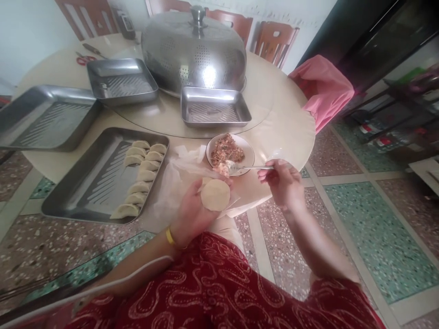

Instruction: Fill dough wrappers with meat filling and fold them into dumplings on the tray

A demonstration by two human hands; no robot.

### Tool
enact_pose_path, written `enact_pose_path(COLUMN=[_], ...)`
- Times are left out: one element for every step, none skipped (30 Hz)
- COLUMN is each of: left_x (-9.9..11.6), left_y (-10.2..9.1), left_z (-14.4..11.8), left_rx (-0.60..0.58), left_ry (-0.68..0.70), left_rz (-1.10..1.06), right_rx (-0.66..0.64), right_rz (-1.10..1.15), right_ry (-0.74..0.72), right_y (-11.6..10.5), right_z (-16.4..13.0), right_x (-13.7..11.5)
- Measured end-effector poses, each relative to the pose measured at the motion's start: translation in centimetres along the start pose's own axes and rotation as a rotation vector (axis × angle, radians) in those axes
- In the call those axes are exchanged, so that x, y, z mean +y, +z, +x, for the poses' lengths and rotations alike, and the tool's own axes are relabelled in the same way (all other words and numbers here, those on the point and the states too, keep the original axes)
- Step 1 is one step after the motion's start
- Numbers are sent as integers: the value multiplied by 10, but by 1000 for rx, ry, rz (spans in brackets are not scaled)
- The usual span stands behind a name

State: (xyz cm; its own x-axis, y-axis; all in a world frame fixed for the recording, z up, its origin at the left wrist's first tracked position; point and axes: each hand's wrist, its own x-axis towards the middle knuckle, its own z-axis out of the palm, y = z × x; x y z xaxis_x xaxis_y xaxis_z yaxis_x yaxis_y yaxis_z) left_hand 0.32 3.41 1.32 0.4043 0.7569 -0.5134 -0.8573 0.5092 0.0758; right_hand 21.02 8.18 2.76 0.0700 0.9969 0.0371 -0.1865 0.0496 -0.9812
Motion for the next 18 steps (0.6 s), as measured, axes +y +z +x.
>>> enact_pose_path(left_x=[0,0,-1,-2,-2,-3,-4,-4,-5,-5,-5,-5,-5,-5,-5,-5,-4,-4], left_y=[0,0,-1,-1,-2,-2,-2,-2,-3,-3,-3,-4,-5,-5,-6,-6,-6,-7], left_z=[0,0,0,-1,-1,-2,-3,-4,-5,-5,-6,-6,-7,-7,-8,-8,-9,-9], left_rx=[-15,-30,-44,-55,-62,-65,-68,-71,-73,-77,-84,-92,-100,-107,-112,-116,-116,-116], left_ry=[-12,-22,-27,-27,-22,-15,-1,14,26,37,46,50,51,48,45,41,39,38], left_rz=[-3,-5,-4,-1,3,7,10,11,10,6,1,-5,-11,-18,-24,-28,-33,-39], right_rx=[-24,-46,-72,-101,-127,-149,-169,-186,-204,-232,-271,-316,-362,-405,-439,-460,-473,-483], right_rz=[-34,-69,-104,-136,-170,-208,-250,-295,-341,-385,-424,-455,-477,-492,-504,-515,-526,-539], right_ry=[-25,-43,-55,-64,-72,-84,-106,-142,-195,-261,-338,-420,-498,-562,-607,-633,-648,-654], right_y=[-1,-2,-2,-3,-3,-2,-2,-1,0,0,0,0,-1,-2,-3,-4,-4,-5], right_z=[-6,-12,-17,-22,-26,-30,-34,-37,-40,-43,-46,-49,-51,-52,-53,-54,-54,-55], right_x=[-4,-7,-9,-10,-10,-10,-10,-11,-11,-12,-12,-13,-14,-14,-15,-15,-16,-16])
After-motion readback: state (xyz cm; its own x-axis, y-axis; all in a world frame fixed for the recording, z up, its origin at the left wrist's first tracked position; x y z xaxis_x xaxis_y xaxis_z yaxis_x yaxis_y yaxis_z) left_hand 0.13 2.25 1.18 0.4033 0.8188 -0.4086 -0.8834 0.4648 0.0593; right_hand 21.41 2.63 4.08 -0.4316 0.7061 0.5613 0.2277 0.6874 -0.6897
